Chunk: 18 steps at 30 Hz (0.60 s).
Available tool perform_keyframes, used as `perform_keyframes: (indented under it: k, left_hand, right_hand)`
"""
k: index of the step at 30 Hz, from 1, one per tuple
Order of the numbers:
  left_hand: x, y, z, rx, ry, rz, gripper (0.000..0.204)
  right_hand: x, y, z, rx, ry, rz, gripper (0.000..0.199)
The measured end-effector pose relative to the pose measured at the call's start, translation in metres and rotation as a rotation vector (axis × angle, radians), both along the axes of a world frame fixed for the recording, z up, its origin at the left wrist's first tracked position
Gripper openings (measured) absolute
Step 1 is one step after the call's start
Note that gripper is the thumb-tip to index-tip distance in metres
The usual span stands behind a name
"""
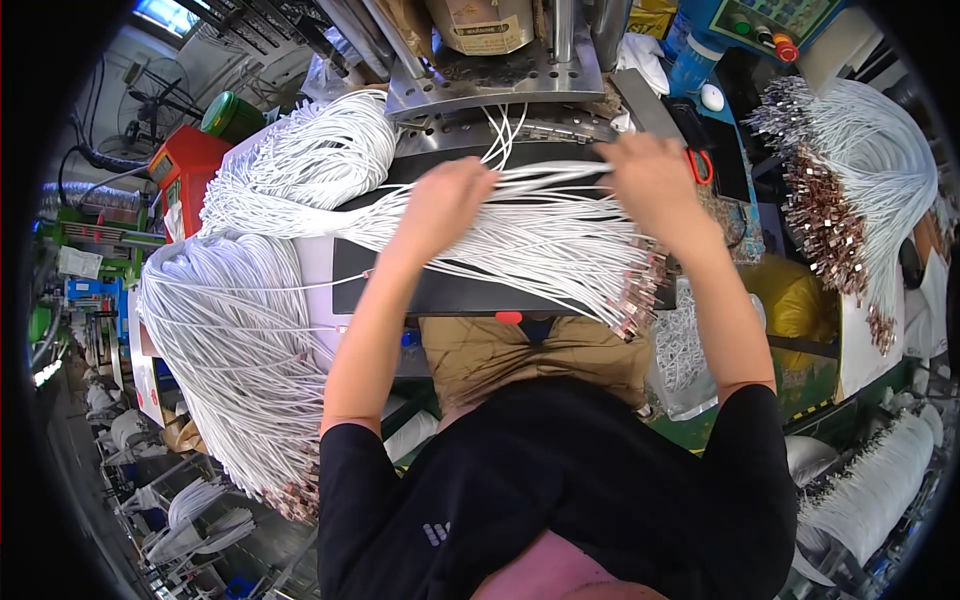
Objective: Organizing and feeding bundles of white wires into a specialized wire-processing machine at a manual assembly station.
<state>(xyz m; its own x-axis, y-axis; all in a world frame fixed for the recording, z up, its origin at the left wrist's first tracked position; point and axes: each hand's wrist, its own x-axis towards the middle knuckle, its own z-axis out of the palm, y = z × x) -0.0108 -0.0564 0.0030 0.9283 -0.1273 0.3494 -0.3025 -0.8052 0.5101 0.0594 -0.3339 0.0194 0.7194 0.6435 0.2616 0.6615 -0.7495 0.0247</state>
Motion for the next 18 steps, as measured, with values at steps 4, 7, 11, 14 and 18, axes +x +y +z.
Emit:
perform_keyframes:
  k: [4, 7, 11, 14, 18]
  left_hand:
    - [0.006, -0.026, 0.038, 0.011, 0.065, -0.004, 0.027]
    - [-0.013, -0.023, 0.037, -0.150, 0.422, -0.033, 0.028]
    - [-0.050, -0.056, 0.016, -0.832, 1.126, -0.245, 0.029]
    - [-0.045, -0.065, -0.001, -1.131, 1.157, -0.235, 0.028]
    - [-0.021, -0.075, -0.013, -1.101, 1.067, -0.189, 0.027]
  right_hand:
    - [-0.014, 0.024, -0.016, 0.431, 0.165, 0.362, 0.027]
    - [0.005, -0.005, 0.010, 0.168, -0.130, 0.044, 0.023]
    - [-0.028, 0.020, -0.002, 0.042, 0.137, 0.588, 0.018]
    - [0.004, 0.017, -0.016, 0.629, 0.445, 0.154, 0.022]
    - [-0.001, 0.037, -0.043, 1.015, 0.900, 0.235, 0.026]
